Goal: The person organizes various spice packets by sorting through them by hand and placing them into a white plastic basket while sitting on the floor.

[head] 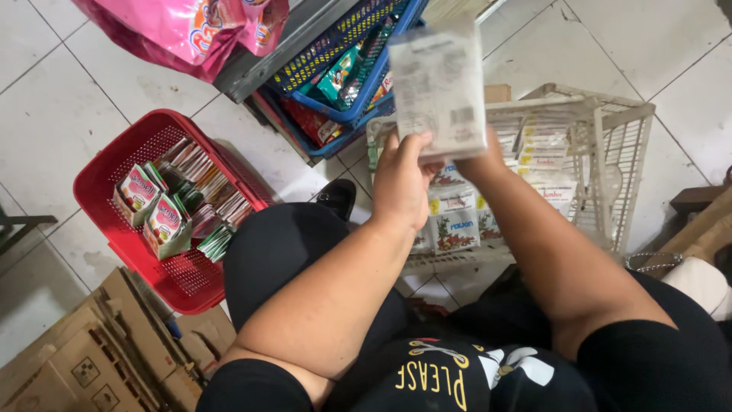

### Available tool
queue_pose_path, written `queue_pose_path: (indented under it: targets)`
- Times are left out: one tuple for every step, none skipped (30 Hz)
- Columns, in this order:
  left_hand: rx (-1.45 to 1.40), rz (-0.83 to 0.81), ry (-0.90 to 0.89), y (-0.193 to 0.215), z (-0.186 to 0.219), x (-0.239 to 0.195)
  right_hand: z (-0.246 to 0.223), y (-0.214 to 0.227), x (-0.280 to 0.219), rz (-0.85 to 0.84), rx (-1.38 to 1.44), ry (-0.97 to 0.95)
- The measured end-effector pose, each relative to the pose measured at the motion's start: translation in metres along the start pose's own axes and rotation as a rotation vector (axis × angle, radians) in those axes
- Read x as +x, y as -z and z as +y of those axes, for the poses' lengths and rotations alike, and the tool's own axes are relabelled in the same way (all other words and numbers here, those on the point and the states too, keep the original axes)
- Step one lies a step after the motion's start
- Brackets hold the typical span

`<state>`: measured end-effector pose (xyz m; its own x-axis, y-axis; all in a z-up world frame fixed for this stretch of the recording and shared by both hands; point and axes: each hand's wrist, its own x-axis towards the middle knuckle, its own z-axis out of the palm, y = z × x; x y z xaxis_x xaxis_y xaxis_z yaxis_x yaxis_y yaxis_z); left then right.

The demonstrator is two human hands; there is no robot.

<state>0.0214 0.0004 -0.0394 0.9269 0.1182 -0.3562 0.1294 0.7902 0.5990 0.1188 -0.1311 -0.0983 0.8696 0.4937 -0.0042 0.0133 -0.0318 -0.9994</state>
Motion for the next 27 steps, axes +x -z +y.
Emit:
queue_pose_path:
  targets:
    - [0.000,-0.015,0.029,0.001,-0.003,-0.002,-0.012,0.011,-0.014,0.052,-0.134,-0.029]
    - [-0.041,-0.101,0.108,0.002,-0.006,-0.004,-0.025,0.022,-0.021,-0.036,0.329,-0.122]
    - [-0.080,-0.191,0.189,0.003,-0.008,-0.007,-0.036,0.032,-0.026,-0.120,0.792,-0.210]
    - [-0.119,-0.280,0.272,0.003,-0.011,-0.010,-0.047,0.038,-0.037,-0.171,0.820,-0.156]
    - [-0.163,-0.341,0.366,0.000,-0.014,-0.012,-0.060,0.046,-0.051,-0.223,0.842,-0.091]
    - [-0.206,-0.401,0.461,-0.003,-0.016,-0.017,-0.071,0.052,-0.060,-0.275,0.863,-0.026]
    - [-0.246,-0.455,0.561,-0.005,-0.019,-0.022,-0.080,0.056,-0.065,-0.254,0.821,0.023]
    - [-0.186,-0.410,0.569,-0.008,-0.021,-0.024,-0.089,0.063,-0.070,-0.233,0.779,0.072]
    - [-0.128,-0.360,0.576,-0.010,-0.025,-0.027,-0.095,0.066,-0.073,-0.165,0.708,0.073]
    - [-0.070,-0.311,0.582,-0.013,-0.028,-0.029,-0.101,0.069,-0.078,-0.095,0.635,0.070]
    - [-0.045,-0.268,0.504,-0.015,-0.029,-0.028,-0.108,0.073,-0.082,0.020,0.530,0.021]
    - [-0.020,-0.225,0.427,-0.017,-0.028,-0.025,-0.114,0.077,-0.086,0.133,0.424,-0.029]
    - [0.002,-0.179,0.350,-0.019,-0.029,-0.025,-0.118,0.079,-0.091,0.184,0.353,-0.054]
    - [0.083,-0.182,0.308,-0.019,-0.029,-0.026,-0.120,0.080,-0.098,0.234,0.282,-0.078]
    - [0.164,-0.185,0.263,-0.018,-0.027,-0.026,-0.122,0.080,-0.102,0.282,0.210,-0.101]
    - [0.244,-0.189,0.217,-0.020,-0.026,-0.027,-0.123,0.079,-0.108,0.289,0.207,-0.119]
    - [0.319,-0.270,0.132,-0.020,-0.025,-0.029,-0.124,0.077,-0.113,0.295,0.203,-0.135]
    - [0.393,-0.351,0.046,-0.021,-0.025,-0.032,-0.124,0.077,-0.118,0.301,0.200,-0.152]
    - [0.468,-0.427,-0.041,-0.022,-0.025,-0.035,-0.123,0.077,-0.123,0.310,0.236,-0.161]
    - [0.433,-0.405,-0.025,-0.023,-0.026,-0.036,-0.123,0.078,-0.128,0.319,0.272,-0.169]
    - [0.400,-0.381,-0.011,-0.024,-0.027,-0.036,-0.121,0.079,-0.130,0.325,0.310,-0.176]
    - [0.367,-0.357,0.003,-0.023,-0.026,-0.037,-0.120,0.081,-0.133,0.284,0.298,-0.158]
    - [0.341,-0.336,0.031,-0.023,-0.026,-0.036,-0.120,0.083,-0.136,0.243,0.286,-0.137]
    - [0.315,-0.315,0.059,-0.022,-0.025,-0.035,-0.120,0.085,-0.138,0.201,0.274,-0.116]
    - [0.288,-0.292,0.087,-0.021,-0.025,-0.035,-0.118,0.086,-0.138,0.196,0.200,-0.144]
    - [0.280,-0.306,0.073,-0.021,-0.024,-0.033,-0.117,0.087,-0.139,0.191,0.127,-0.171]
    - [0.270,-0.318,0.062,-0.020,-0.023,-0.031,-0.115,0.087,-0.139,0.186,0.053,-0.201]
